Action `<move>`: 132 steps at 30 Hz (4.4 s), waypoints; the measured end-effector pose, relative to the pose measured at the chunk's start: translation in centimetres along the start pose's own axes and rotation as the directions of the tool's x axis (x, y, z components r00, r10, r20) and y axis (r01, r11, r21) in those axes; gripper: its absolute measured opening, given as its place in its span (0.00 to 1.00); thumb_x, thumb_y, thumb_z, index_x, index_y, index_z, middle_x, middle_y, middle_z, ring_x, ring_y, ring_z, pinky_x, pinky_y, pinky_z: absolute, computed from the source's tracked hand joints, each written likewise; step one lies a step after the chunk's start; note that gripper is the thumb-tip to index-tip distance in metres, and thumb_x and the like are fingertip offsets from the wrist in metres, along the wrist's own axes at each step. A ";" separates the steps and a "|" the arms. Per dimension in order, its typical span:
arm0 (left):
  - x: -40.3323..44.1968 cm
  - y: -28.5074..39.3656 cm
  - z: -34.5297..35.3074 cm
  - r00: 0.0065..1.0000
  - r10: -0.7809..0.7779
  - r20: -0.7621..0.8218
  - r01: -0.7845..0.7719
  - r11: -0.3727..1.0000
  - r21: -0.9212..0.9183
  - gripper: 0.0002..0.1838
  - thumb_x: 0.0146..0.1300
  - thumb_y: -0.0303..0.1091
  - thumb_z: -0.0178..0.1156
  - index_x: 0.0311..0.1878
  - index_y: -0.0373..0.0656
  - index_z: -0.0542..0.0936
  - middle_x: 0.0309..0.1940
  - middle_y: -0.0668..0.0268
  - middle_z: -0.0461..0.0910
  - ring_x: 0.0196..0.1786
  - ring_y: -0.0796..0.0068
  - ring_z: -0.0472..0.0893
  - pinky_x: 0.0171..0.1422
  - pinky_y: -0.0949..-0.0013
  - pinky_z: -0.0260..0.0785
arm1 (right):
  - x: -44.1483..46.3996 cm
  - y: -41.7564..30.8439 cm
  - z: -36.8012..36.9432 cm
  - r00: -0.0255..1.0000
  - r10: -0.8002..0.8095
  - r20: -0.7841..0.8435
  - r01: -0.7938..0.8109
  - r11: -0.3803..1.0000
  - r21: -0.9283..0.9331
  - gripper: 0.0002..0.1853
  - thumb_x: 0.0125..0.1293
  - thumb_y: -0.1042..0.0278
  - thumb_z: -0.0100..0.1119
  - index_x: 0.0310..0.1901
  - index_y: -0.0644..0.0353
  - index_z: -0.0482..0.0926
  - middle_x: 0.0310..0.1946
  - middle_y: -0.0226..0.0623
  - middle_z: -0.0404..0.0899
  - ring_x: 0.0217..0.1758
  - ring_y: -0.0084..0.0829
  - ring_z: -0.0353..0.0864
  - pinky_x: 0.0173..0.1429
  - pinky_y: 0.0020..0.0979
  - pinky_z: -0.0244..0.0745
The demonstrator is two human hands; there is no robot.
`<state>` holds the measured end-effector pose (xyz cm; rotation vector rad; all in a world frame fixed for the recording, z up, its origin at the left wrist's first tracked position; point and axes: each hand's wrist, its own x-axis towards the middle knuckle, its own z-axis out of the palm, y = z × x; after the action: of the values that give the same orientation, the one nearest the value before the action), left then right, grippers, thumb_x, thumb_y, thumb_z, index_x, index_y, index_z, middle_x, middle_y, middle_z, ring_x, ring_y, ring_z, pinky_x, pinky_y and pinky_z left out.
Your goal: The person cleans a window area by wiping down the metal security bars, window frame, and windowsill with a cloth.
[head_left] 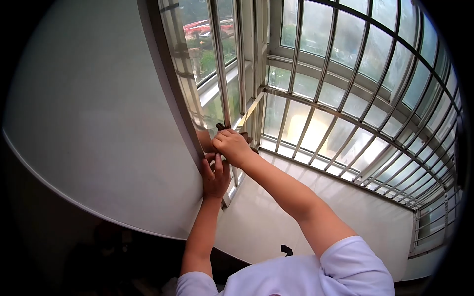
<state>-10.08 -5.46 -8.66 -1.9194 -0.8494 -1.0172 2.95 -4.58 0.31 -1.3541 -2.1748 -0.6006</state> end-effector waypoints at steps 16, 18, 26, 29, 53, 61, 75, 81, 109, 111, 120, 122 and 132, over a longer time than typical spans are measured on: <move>-1.0 1.1 3.4 0.999 -0.027 -0.042 0.024 0.998 -0.056 0.02 0.55 0.33 0.58 0.32 0.49 0.75 0.55 0.62 0.69 0.57 0.57 0.69 0.73 0.42 0.38 | -6.8 6.7 0.1 0.295 0.952 0.077 -0.281 0.009 0.960 0.23 0.50 0.82 0.52 0.52 0.63 0.68 0.40 0.34 0.74 0.41 0.26 0.74 0.44 0.26 0.73; -1.4 1.1 3.7 0.998 -0.041 -0.056 0.035 0.994 -0.100 0.01 0.57 0.33 0.56 0.32 0.49 0.76 0.55 0.62 0.70 0.59 0.55 0.66 0.74 0.44 0.35 | -4.7 8.2 -0.2 0.367 0.929 0.056 -0.201 0.020 0.979 0.29 0.54 0.80 0.48 0.60 0.59 0.62 0.40 0.32 0.70 0.40 0.23 0.72 0.46 0.26 0.72; -0.4 1.4 2.4 0.990 -0.079 -0.117 0.069 0.994 -0.087 0.03 0.59 0.32 0.54 0.31 0.52 0.76 0.55 0.65 0.69 0.58 0.47 0.63 0.74 0.47 0.37 | -2.3 15.0 3.3 0.865 0.448 -0.227 -0.384 0.882 0.274 0.24 0.50 0.87 0.45 0.51 0.61 0.75 0.52 0.41 0.76 0.60 0.45 0.69 0.63 0.38 0.67; -0.2 1.3 2.4 0.992 -0.073 -0.108 0.061 0.992 -0.111 0.04 0.59 0.32 0.53 0.30 0.52 0.75 0.55 0.65 0.68 0.56 0.48 0.65 0.74 0.48 0.37 | -1.5 16.3 2.4 0.911 0.380 -0.158 -0.351 0.919 0.180 0.23 0.50 0.87 0.46 0.48 0.57 0.77 0.50 0.35 0.77 0.59 0.42 0.70 0.61 0.36 0.69; -1.8 1.2 3.1 0.995 -0.087 -0.039 0.083 0.992 -0.090 0.06 0.60 0.35 0.51 0.30 0.52 0.77 0.55 0.62 0.70 0.64 0.39 0.53 0.71 0.37 0.33 | -3.8 28.0 4.0 0.838 0.517 -0.176 -0.544 0.765 -0.344 0.23 0.52 0.83 0.52 0.53 0.60 0.73 0.54 0.41 0.73 0.61 0.42 0.69 0.61 0.36 0.68; 0.2 1.5 1.6 0.994 -0.072 -0.084 0.075 0.997 0.032 0.04 0.58 0.36 0.55 0.29 0.52 0.77 0.55 0.62 0.70 0.65 0.36 0.50 0.70 0.37 0.36 | -8.1 22.3 4.9 0.661 0.735 -0.152 -0.560 0.618 0.552 0.21 0.55 0.78 0.56 0.53 0.62 0.74 0.49 0.42 0.78 0.52 0.40 0.77 0.57 0.33 0.71; 0.7 0.7 0.9 0.999 -0.030 0.014 0.030 0.999 0.013 0.02 0.55 0.31 0.59 0.29 0.53 0.77 0.56 0.56 0.64 0.53 0.57 0.72 0.69 0.34 0.22 | -3.2 18.7 18.0 0.403 0.803 -0.438 -0.514 0.595 0.618 0.27 0.42 0.69 0.66 0.47 0.64 0.68 0.35 0.48 0.73 0.41 0.52 0.72 0.42 0.45 0.68; 2.7 1.6 -0.3 0.994 0.027 0.110 -0.050 0.976 0.211 0.07 0.50 0.27 0.58 0.30 0.53 0.73 0.59 0.55 0.58 0.67 0.40 0.54 0.67 0.30 0.38 | -4.6 18.3 20.3 0.326 0.816 -0.478 -0.378 0.576 0.725 0.26 0.41 0.66 0.69 0.43 0.62 0.69 0.31 0.45 0.73 0.34 0.52 0.73 0.36 0.45 0.69; 1.6 0.8 0.5 1.000 -0.028 0.010 0.029 0.992 -0.126 0.04 0.53 0.22 0.57 0.28 0.43 0.76 0.56 0.55 0.59 0.37 0.65 0.80 0.41 0.70 0.75 | -6.7 8.6 9.2 0.683 0.708 0.180 -0.050 -0.201 0.978 0.33 0.58 0.75 0.58 0.64 0.66 0.57 0.51 0.41 0.73 0.56 0.31 0.71 0.62 0.29 0.63; 1.7 0.9 0.6 0.999 -0.021 0.026 0.024 0.994 -0.111 0.03 0.53 0.22 0.57 0.28 0.43 0.77 0.56 0.55 0.59 0.36 0.64 0.79 0.41 0.70 0.75 | -3.2 8.1 10.4 0.495 0.864 -0.093 -0.347 0.294 0.891 0.25 0.47 0.75 0.63 0.49 0.63 0.67 0.36 0.42 0.76 0.40 0.37 0.77 0.46 0.31 0.71; 0.8 0.6 1.4 0.999 -0.039 -0.004 0.037 0.976 -0.217 0.04 0.52 0.20 0.57 0.31 0.40 0.77 0.57 0.52 0.57 0.42 0.61 0.75 0.37 0.70 0.74 | -3.4 10.0 14.1 0.430 0.835 -0.343 -0.269 0.481 0.835 0.18 0.36 0.74 0.67 0.30 0.55 0.70 0.22 0.37 0.73 0.25 0.46 0.74 0.28 0.36 0.70; 1.1 0.9 1.2 1.000 -0.028 0.009 0.029 0.981 -0.192 0.05 0.52 0.19 0.56 0.31 0.39 0.76 0.57 0.52 0.56 0.40 0.61 0.76 0.36 0.70 0.73 | -3.7 10.0 14.6 0.450 0.826 -0.339 -0.254 0.482 0.839 0.18 0.36 0.73 0.68 0.31 0.55 0.71 0.22 0.37 0.74 0.24 0.43 0.75 0.28 0.34 0.71; 1.9 1.1 0.5 0.996 0.013 0.083 -0.002 0.992 -0.127 0.06 0.51 0.17 0.54 0.30 0.39 0.74 0.59 0.55 0.54 0.36 0.59 0.79 0.33 0.72 0.73 | -14.7 7.7 26.9 0.477 0.871 -0.119 -0.416 0.344 0.842 0.11 0.41 0.73 0.65 0.27 0.55 0.72 0.20 0.37 0.73 0.22 0.40 0.74 0.27 0.32 0.70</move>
<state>-8.15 -5.14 -7.54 -2.0838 -0.8411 -1.0137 10.57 4.74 -28.97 -1.2293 -0.9218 0.2288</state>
